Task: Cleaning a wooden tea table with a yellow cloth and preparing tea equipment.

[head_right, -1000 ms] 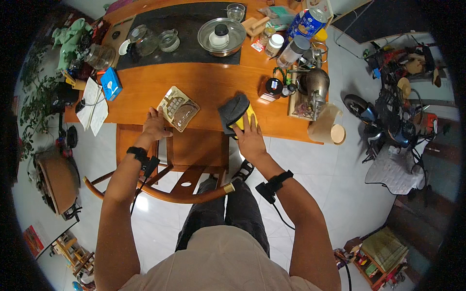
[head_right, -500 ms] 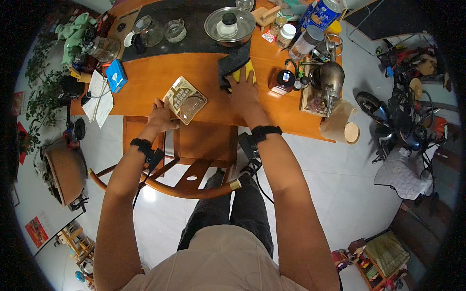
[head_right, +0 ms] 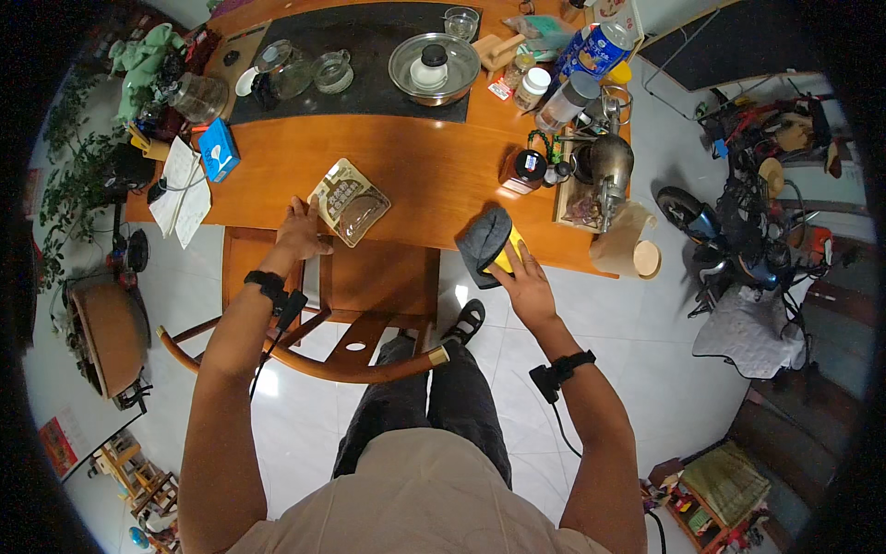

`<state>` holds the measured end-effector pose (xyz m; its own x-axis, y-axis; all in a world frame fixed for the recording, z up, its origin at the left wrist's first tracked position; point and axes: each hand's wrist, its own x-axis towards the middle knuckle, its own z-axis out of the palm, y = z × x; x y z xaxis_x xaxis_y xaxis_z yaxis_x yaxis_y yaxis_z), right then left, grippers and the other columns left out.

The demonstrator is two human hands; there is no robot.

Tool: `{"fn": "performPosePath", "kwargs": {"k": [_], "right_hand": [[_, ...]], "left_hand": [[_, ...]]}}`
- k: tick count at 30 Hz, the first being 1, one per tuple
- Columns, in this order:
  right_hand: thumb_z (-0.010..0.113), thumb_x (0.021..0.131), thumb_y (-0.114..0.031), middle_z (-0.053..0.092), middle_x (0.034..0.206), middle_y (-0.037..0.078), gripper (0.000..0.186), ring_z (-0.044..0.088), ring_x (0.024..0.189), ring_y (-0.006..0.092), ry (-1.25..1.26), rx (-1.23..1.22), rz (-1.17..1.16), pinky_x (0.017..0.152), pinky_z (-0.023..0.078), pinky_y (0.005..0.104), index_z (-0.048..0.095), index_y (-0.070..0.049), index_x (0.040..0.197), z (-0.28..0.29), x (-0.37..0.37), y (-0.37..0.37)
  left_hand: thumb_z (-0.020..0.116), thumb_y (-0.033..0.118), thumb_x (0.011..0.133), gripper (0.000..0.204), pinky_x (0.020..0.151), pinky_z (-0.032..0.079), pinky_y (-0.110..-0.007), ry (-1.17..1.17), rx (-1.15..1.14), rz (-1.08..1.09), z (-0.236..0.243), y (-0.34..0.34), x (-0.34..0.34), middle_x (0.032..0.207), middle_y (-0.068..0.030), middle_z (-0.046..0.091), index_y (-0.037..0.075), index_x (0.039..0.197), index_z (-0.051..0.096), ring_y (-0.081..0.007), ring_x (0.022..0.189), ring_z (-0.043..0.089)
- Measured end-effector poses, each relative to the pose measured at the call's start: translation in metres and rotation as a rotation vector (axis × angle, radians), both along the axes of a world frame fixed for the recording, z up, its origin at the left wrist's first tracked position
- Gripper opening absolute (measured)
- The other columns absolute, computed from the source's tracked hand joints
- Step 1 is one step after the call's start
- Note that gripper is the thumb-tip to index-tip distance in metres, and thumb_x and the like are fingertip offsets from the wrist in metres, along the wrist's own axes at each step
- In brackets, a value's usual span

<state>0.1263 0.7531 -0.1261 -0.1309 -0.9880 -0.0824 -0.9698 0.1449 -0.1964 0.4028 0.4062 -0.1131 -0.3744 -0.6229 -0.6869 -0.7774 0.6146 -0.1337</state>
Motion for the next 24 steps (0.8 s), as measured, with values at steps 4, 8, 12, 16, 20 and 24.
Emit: {"fn": "performPosePath", "kwargs": {"k": [4, 8, 12, 16, 20, 24], "right_hand": [[0.055, 0.08, -0.005, 0.037, 0.147, 0.012, 0.047, 0.037, 0.134, 0.0364, 0.013, -0.038, 0.081, 0.106, 0.037, 0.0463, 0.061, -0.026, 0.121, -0.004, 0.004, -0.021], [0.055, 0.081, -0.01, 0.037, 0.148, 0.008, 0.045, 0.036, 0.136, 0.0343, -0.025, -0.14, 0.175, 0.108, 0.034, 0.0457, 0.061, -0.03, 0.122, -0.015, 0.039, -0.081], [0.051, 0.088, -0.019, 0.039, 0.147, 0.006, 0.037, 0.036, 0.136, 0.0319, 0.041, -0.167, 0.163, 0.108, 0.033, 0.0453, 0.062, -0.034, 0.119, -0.021, 0.064, -0.113], [0.05, 0.088, -0.018, 0.039, 0.147, 0.006, 0.036, 0.036, 0.136, 0.0313, -0.02, -0.163, 0.142, 0.109, 0.032, 0.044, 0.064, -0.032, 0.117, -0.024, 0.049, -0.087], [0.057, 0.077, -0.007, 0.042, 0.146, 0.006, 0.042, 0.045, 0.129, 0.0337, -0.006, -0.203, -0.038, 0.104, 0.04, 0.0411, 0.065, -0.026, 0.114, -0.014, 0.007, -0.016], [0.056, 0.079, -0.007, 0.044, 0.144, 0.008, 0.044, 0.045, 0.129, 0.0352, 0.025, -0.101, -0.236, 0.103, 0.042, 0.0416, 0.065, -0.027, 0.117, -0.012, -0.026, 0.053]], "left_hand": [[0.08, 0.052, 0.064, 0.125, 0.105, 0.039, -0.045, -0.032, 0.0, -0.008, 0.0, -0.001, -0.004, 0.152, -0.0338, 0.007, 0.008, 0.152, 0.002, -0.0482, 0.139, 0.022], [0.08, 0.052, 0.065, 0.126, 0.106, 0.038, -0.044, -0.075, 0.015, -0.012, 0.001, -0.003, -0.007, 0.151, -0.0347, 0.006, 0.007, 0.152, 0.001, -0.0489, 0.138, 0.022], [0.081, 0.052, 0.064, 0.128, 0.108, 0.036, -0.044, -0.083, 0.029, -0.021, 0.002, -0.004, -0.013, 0.151, -0.0359, 0.006, 0.007, 0.152, -0.001, -0.0497, 0.138, 0.023], [0.081, 0.051, 0.064, 0.128, 0.109, 0.034, -0.043, -0.046, 0.034, -0.004, 0.001, -0.006, -0.006, 0.15, -0.0365, 0.006, 0.007, 0.152, -0.001, -0.0492, 0.138, 0.024], [0.081, 0.051, 0.063, 0.129, 0.109, 0.035, -0.041, -0.04, 0.023, 0.003, 0.0, -0.006, -0.002, 0.15, -0.037, 0.005, 0.007, 0.151, -0.002, -0.0488, 0.138, 0.022], [0.082, 0.05, 0.062, 0.128, 0.11, 0.033, -0.04, 0.003, 0.022, -0.038, -0.007, -0.007, -0.003, 0.15, -0.0364, 0.009, 0.005, 0.151, 0.001, -0.0484, 0.137, 0.024]]}}
